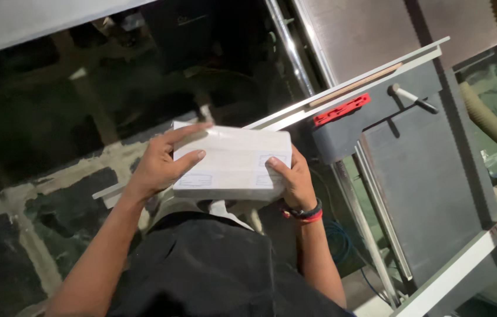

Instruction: The person holds a printed sheet with diagrams and uses it to guide marking on white wood panels. They place the sheet on the panel, then a coworker marks the panel with a red marker. The person repeats this process on multiple panels, adjusting the sheet and positioning the panels on a table saw.

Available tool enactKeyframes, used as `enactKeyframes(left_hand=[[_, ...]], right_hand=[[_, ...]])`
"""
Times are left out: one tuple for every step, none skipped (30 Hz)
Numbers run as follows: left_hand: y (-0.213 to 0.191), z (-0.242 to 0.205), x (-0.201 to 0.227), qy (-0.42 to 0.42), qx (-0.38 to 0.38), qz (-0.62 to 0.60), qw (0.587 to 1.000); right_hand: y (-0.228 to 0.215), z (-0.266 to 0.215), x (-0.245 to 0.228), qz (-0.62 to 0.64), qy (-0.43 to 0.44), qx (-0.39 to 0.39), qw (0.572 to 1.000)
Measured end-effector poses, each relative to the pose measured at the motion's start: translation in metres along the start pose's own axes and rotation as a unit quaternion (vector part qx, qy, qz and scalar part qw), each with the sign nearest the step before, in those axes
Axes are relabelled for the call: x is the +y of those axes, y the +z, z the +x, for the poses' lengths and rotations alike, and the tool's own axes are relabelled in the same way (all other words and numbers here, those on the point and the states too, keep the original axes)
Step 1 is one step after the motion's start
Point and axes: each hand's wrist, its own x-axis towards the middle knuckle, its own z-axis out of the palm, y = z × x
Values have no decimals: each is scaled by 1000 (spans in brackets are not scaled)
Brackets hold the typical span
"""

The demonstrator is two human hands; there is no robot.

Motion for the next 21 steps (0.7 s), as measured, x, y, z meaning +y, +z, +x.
enactKeyframes(left_hand=[[-7,-6,2,6,-1,3,1000],[-15,-11,3,4,1,-9,1000],[-25,-16,3,3,4,-21,1000],[-35,-20,3,3,8,-32,999],[-48,-25,2,22,11,-48,999],[-61,-30,0,41,14,-63,997],[-78,-34,-3,58,12,-75,995],[-96,-39,-6,44,25,-81,995],[-116,-45,-11,31,35,-89,995],[-138,-52,-17,17,44,-97,994],[-163,-52,-22,29,53,-60,996],[-186,-55,-27,42,62,-23,997],[-204,-64,-34,46,74,9,996],[-223,-70,-41,37,73,13,997],[-241,-73,-47,32,73,16,997],[-256,-77,-51,28,73,20,997],[-266,-81,-56,27,75,23,997],[-274,-87,-59,26,78,27,996],[-283,-90,-61,26,77,32,996],[-289,-93,-62,1,67,-56,996],[-290,-97,-63,-31,54,-145,988]], right_hand=[[13,-2,-2,17,2,-16,1000],[26,-3,-4,14,-6,-22,1000],[39,-2,-6,10,-14,-31,999],[54,-2,-7,6,-22,-39,999],[71,-2,-6,11,-28,-43,999],[87,-2,-5,16,-33,-47,998],[106,-2,0,25,-39,-48,998],[124,2,6,30,-27,-50,998],[142,2,12,34,-16,-47,998],[162,3,19,38,-5,-45,998],[182,9,26,28,-8,-49,998],[203,11,34,18,-11,-53,998],[221,9,43,6,-5,-55,998],[240,10,53,-11,-3,-52,999],[259,13,60,-31,-4,-48,998],[275,15,67,-50,-5,-45,998],[288,14,73,-40,-11,-42,998],[300,13,77,-29,-18,-39,999],[310,11,80,-17,-27,-32,999],[319,9,82,-16,-32,-27,999],[324,5,83,-16,-34,-20,999]])
